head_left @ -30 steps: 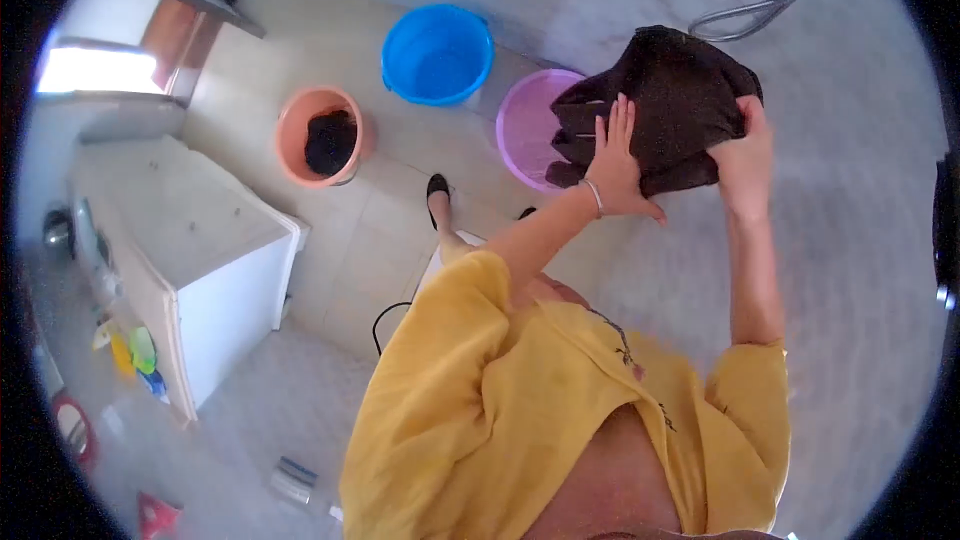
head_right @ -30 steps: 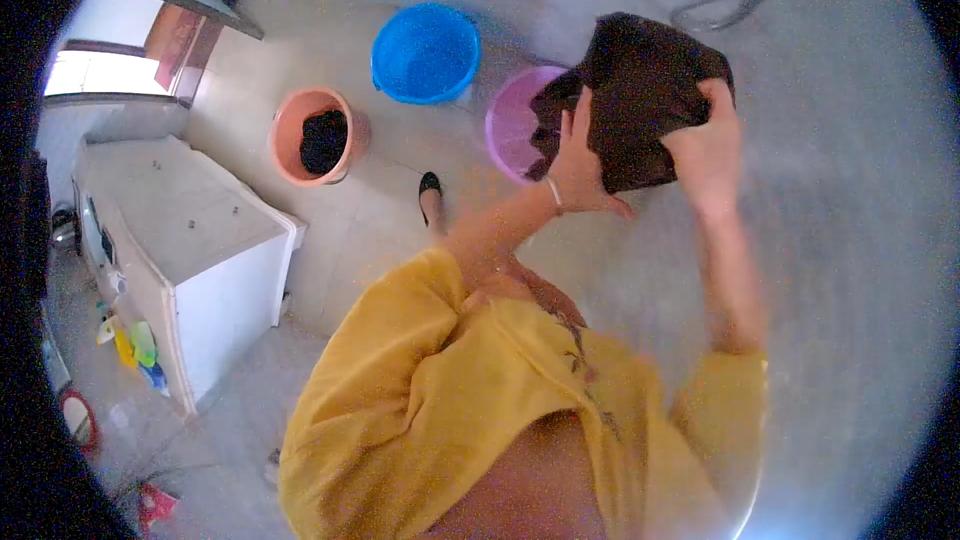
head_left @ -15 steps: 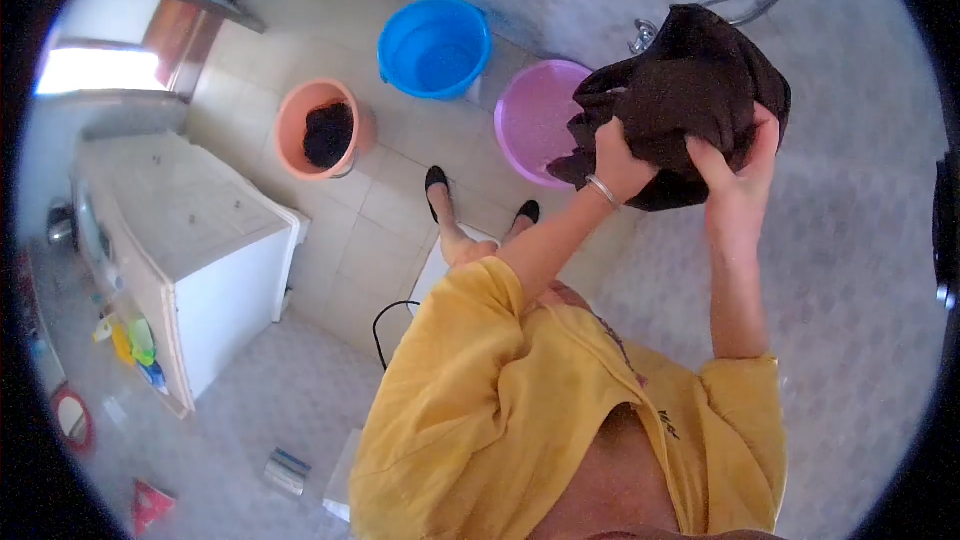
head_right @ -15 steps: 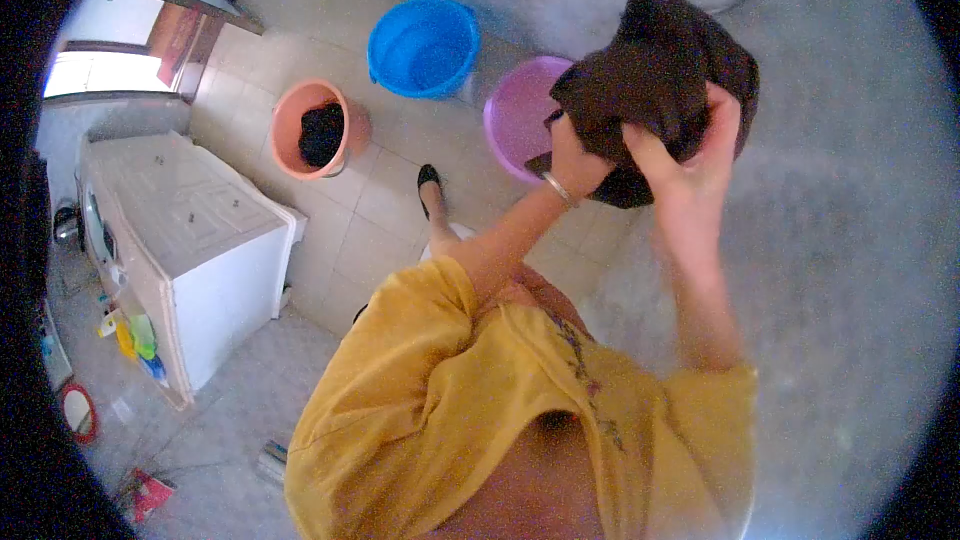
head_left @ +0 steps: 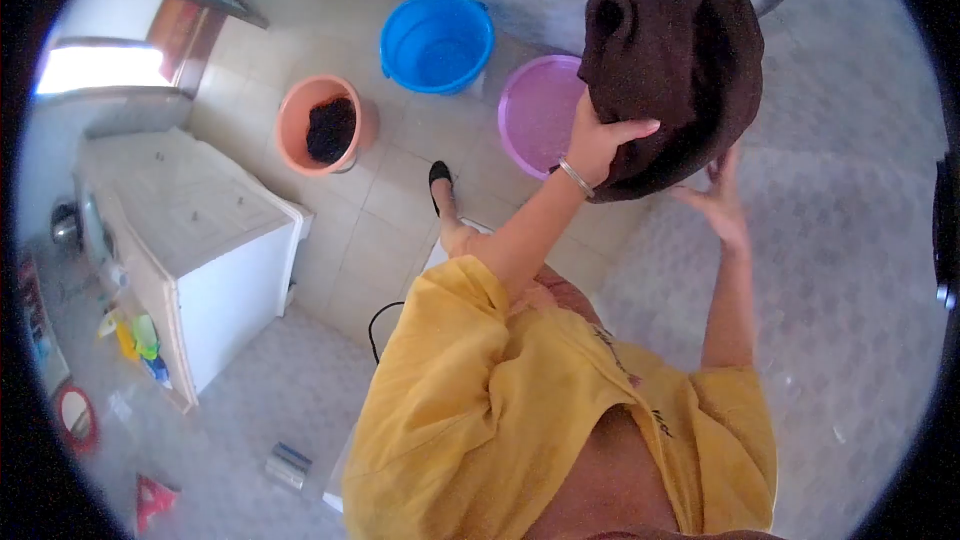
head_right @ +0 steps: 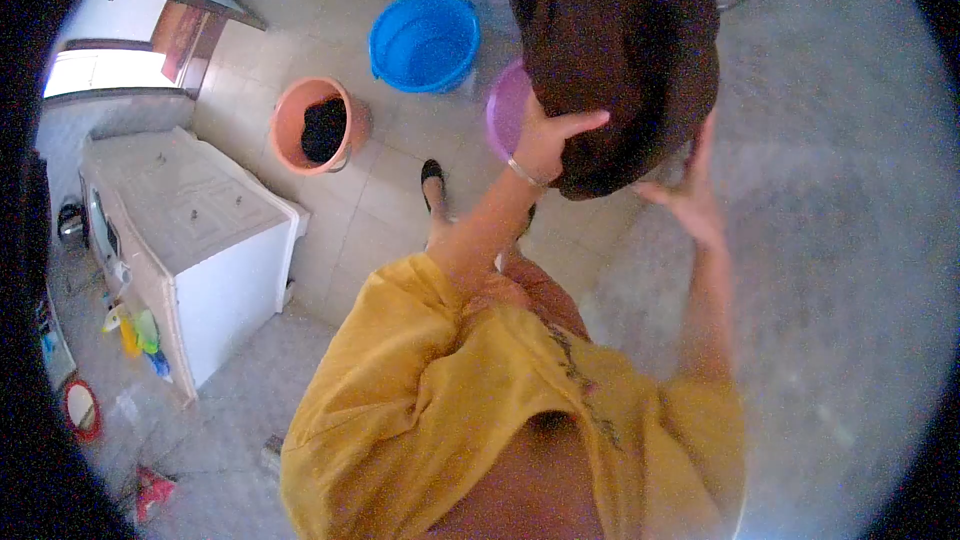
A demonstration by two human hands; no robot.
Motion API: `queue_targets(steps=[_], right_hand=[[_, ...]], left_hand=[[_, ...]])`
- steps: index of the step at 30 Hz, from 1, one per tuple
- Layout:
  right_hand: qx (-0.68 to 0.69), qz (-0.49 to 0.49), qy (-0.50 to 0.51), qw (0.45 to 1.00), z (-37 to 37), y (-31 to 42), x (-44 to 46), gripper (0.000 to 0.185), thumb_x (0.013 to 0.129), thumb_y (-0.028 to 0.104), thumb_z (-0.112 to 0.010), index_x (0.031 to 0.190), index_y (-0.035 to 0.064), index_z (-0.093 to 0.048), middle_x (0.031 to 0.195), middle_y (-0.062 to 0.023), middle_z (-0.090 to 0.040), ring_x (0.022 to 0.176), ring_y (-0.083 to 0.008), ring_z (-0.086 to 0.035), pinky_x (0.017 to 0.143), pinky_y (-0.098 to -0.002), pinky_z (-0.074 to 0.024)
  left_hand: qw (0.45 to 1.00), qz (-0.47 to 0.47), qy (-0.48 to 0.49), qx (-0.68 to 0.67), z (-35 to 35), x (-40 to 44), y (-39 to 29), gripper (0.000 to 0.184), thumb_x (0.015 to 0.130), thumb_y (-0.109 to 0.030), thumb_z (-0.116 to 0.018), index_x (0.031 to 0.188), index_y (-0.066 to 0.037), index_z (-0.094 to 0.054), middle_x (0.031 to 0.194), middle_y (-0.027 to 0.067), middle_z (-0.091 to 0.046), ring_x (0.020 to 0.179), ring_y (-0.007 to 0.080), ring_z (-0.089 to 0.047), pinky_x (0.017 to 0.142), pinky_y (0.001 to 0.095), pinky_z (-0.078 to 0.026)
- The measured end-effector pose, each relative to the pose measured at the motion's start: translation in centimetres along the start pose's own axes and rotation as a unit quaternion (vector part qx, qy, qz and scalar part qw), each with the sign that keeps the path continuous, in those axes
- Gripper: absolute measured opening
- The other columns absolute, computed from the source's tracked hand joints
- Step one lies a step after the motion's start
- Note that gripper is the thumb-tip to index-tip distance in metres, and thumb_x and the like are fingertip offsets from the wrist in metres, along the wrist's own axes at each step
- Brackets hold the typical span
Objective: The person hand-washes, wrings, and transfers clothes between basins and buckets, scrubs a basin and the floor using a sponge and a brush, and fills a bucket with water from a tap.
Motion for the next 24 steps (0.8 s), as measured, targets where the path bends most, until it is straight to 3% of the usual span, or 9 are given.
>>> queue_targets(steps=[2,6,12,14,16,19,20,21,24], right_hand=[[0.048,-0.206,0.099,0.972,-3.3,-5.1,-0.2,0.095,0.043,0.01,-0.079,0.123,0.0055,-0.027,0.12,-0.0095,-0.039,0.108,-0.0227,-0.039,0.09,-0.0325,-0.0331],[-0.069,-0.235,0.178,0.953,-5.6,-4.0,1.3,0.088,0.041,0.007,-0.08,0.117,0.0045,-0.036,0.113,-0.0068,-0.045,0.101,-0.021,-0.043,0.086,-0.0325,-0.0373],[0.012,-0.239,0.146,0.96,-10.3,-2.9,4.8,0.083,0.039,0.006,-0.08,0.112,0.0041,-0.041,0.108,-0.0055,-0.049,0.101,-0.0199,-0.045,0.086,-0.0315,-0.0379],[0.038,-0.177,0.104,0.978,-13.0,-0.5,7.4,0.065,0.044,0.005,-0.077,0.103,0.0022,-0.05,0.099,-0.0049,-0.053,0.092,-0.0178,-0.05,0.078,-0.0307,-0.0421],[0.075,-0.173,0.084,0.978,-15.7,0.5,9.0,0.065,0.044,0.004,-0.078,0.103,0.0018,-0.05,0.1,-0.0054,-0.053,0.092,-0.0184,-0.05,0.078,-0.0309,-0.0421],[0.096,-0.141,0.07,0.983,-20.4,-0.4,12.5,0.067,0.044,0.005,-0.079,0.103,0.001,-0.049,0.103,-0.0067,-0.052,0.096,-0.0196,-0.049,0.08,-0.0312,-0.0413],[0.078,-0.116,0.074,0.987,-22.1,-0.3,13.5,0.069,0.044,0.006,-0.079,0.105,0.0007,-0.048,0.106,-0.0075,-0.051,0.098,-0.0202,-0.048,0.082,-0.0313,-0.0404],[0.081,-0.12,0.064,0.987,-23.2,1.0,14.9,0.069,0.044,0.006,-0.079,0.105,0.0007,-0.048,0.106,-0.0075,-0.051,0.098,-0.0202,-0.048,0.082,-0.0313,-0.0404],[0.128,-0.125,0.097,0.979,-28.5,5.1,18.3,0.071,0.044,0.011,-0.081,0.105,0.0003,-0.047,0.106,-0.0096,-0.052,0.099,-0.0206,-0.048,0.084,-0.0312,-0.0396]], left_hand=[[0.998,0.045,0.017,-0.049,-0.1,-0.1,1.0,0.06,0.052,0.002,-0.07,0.106,0.0,-0.045,0.102,0.0093,-0.052,0.095,0.0219,-0.05,0.084,0.033,-0.039],[0.98,0.141,0.018,-0.137,0.7,-0.7,1.8,0.059,0.056,0.004,-0.064,0.11,-0.001,-0.041,0.104,0.0105,-0.051,0.095,0.0241,-0.05,0.085,0.0346,-0.039],[0.975,0.146,0.044,-0.159,3.7,2.0,-3.4,0.058,0.06,0.0,-0.06,0.113,-0.001,-0.038,0.105,0.0117,-0.05,0.095,0.0259,-0.05,0.085,0.0357,-0.039],[0.982,0.113,0.052,-0.142,5.9,3.7,-6.6,0.057,0.06,-0.002,-0.06,0.113,-0.001,-0.039,0.105,0.0117,-0.05,0.096,0.0256,-0.049,0.085,0.036,-0.038],[0.976,0.175,0.031,-0.128,8.9,5.5,-7.0,0.054,0.061,-0.005,-0.06,0.112,-0.001,-0.041,0.105,0.0119,-0.05,0.098,0.0249,-0.048,0.086,0.0366,-0.038],[0.981,0.129,-0.078,-0.12,15.7,9.8,-10.6,0.058,0.074,-0.036,-0.057,0.116,-0.001,-0.039,0.112,0.0125,-0.047,0.103,0.0259,-0.045,0.089,0.0381,-0.035],[0.976,0.158,0.028,-0.146,14.5,10.8,-12.8,0.079,0.072,-0.063,-0.039,0.121,-0.001,-0.033,0.12,0.0138,-0.04,0.109,0.028,-0.04,0.093,0.0397,-0.03],[0.971,0.204,0.04,-0.116,15.4,11.6,-14.2,0.094,0.066,-0.074,-0.026,0.125,-0.001,-0.028,0.125,0.0148,-0.034,0.113,0.0288,-0.036,0.095,0.0399,-0.027],[0.988,0.098,-0.119,-0.001,24.2,15.7,-17.4,0.065,0.079,-0.053,-0.033,0.116,0.0,-0.04,0.116,0.0141,-0.045,0.102,0.0291,-0.044,0.092,0.0385,-0.03]])
Point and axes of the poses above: each hand's wrist, its own x-axis towards the middle knuckle, its own z-axis out of the back of the hand, y = z × x, the point moved 10 cm from there along x, towards the middle knuckle
